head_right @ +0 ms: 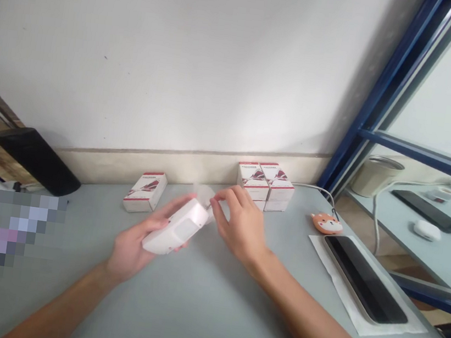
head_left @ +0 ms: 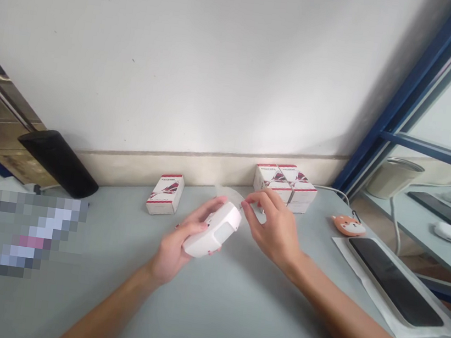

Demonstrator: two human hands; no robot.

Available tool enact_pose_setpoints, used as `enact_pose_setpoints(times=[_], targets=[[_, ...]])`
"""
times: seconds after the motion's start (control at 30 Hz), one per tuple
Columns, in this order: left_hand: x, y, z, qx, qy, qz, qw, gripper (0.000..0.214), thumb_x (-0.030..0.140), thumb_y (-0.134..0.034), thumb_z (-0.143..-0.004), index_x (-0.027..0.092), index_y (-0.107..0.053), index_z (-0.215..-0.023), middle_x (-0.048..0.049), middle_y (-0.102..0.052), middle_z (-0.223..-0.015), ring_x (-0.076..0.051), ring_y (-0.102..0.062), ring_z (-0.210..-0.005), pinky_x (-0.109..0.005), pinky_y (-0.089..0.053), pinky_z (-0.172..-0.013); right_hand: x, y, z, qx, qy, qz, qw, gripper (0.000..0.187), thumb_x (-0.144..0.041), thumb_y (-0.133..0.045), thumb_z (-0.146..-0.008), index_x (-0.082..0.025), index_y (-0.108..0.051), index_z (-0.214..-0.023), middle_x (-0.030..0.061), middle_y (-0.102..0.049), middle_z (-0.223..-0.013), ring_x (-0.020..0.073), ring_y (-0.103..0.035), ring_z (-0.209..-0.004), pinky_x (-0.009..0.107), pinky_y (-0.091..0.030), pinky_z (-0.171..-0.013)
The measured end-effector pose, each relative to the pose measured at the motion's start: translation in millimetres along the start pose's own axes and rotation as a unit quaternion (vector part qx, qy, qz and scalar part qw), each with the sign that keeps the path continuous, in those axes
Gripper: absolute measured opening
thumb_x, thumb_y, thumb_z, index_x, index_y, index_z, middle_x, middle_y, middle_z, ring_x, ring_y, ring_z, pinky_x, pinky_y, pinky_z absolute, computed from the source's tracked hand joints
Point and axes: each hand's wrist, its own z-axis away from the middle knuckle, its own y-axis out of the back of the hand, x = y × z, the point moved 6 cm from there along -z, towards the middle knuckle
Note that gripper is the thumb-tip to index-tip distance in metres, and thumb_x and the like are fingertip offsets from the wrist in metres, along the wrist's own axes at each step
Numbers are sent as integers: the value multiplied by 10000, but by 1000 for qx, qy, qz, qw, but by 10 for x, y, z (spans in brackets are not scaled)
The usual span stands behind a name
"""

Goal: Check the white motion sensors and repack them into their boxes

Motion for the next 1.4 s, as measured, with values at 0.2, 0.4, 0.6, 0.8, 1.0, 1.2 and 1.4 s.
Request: enact_pose_setpoints(times=[0.2,0.4,0.6,0.8,1.0,1.2,1.4], targets=[[13,-9,-10,-1,0,18,1000,569,366,-560,-927,254,-587,-1484,-114,-686,-1202,-222,-644,-780,-331,-469,-697,-45,14,-33,-52,62,-12,997,225,-361,-575,-1051,-289,-625,-1259,78,-707,-1162,261,-677,-1039,392,-531,-774],[16,-3,-4,14,-20,-38,999,564,375,-616,-913,304,-602,-1472,-87,-594,-1364,-211,-600,-899,-289,-475,-698,-26,59,-55,-16,59,-13,998,140,-284,-556,-1052,-284,-696,-1047,56,-726,-983,234,-675,-875,380,-502,-718],[-81,18,-15,26,-12,-124,992,548,417,-650,-957,370,-582,-1499,-39,-543,-1510,-253,-609,-1118,-280,-474,-811,-76,61,-24,-8,34,-88,996,120,-285,-564,-1049,-273,-683,-1033,30,-686,-878,194,-663,-807,355,-526,-731],[-116,47,-30,50,-16,-74,996,486,357,-656,-957,289,-653,-1439,-58,-542,-1575,-328,-580,-1274,-306,-476,-854,-108,65,-14,-18,39,-129,991,130,-275,-562,-1038,-282,-691,-1030,29,-685,-864,191,-660,-780,350,-547,-721],[-100,36,-29,75,-32,-34,996,527,308,-702,-908,270,-632,-1428,-89,-696,-1319,-268,-684,-1031,-311,-492,-790,-223,25,34,-50,91,-118,988,159,-272,-554,-1047,-291,-709,-1079,48,-743,-971,210,-694,-855,366,-561,-735],[-53,8,-51,99,-53,-56,992,428,422,-641,-957,254,-580,-1345,-72,-687,-1212,-205,-678,-826,-333,-535,-708,-301,-40,35,-133,61,-292,945,196,-309,-527,-1064,-291,-712,-1127,49,-733,-1047,202,-700,-954,371,-587,-826],[-77,-57,-56,61,-62,47,995,300,396,-552,-1009,264,-558,-1279,-80,-711,-1227,-256,-732,-918,-360,-537,-756,61,-262,79,-131,-242,-424,863,414,-558,-649,-975,-283,-589,-1279,47,-679,-1076,192,-688,-894,348,-602,-749]])
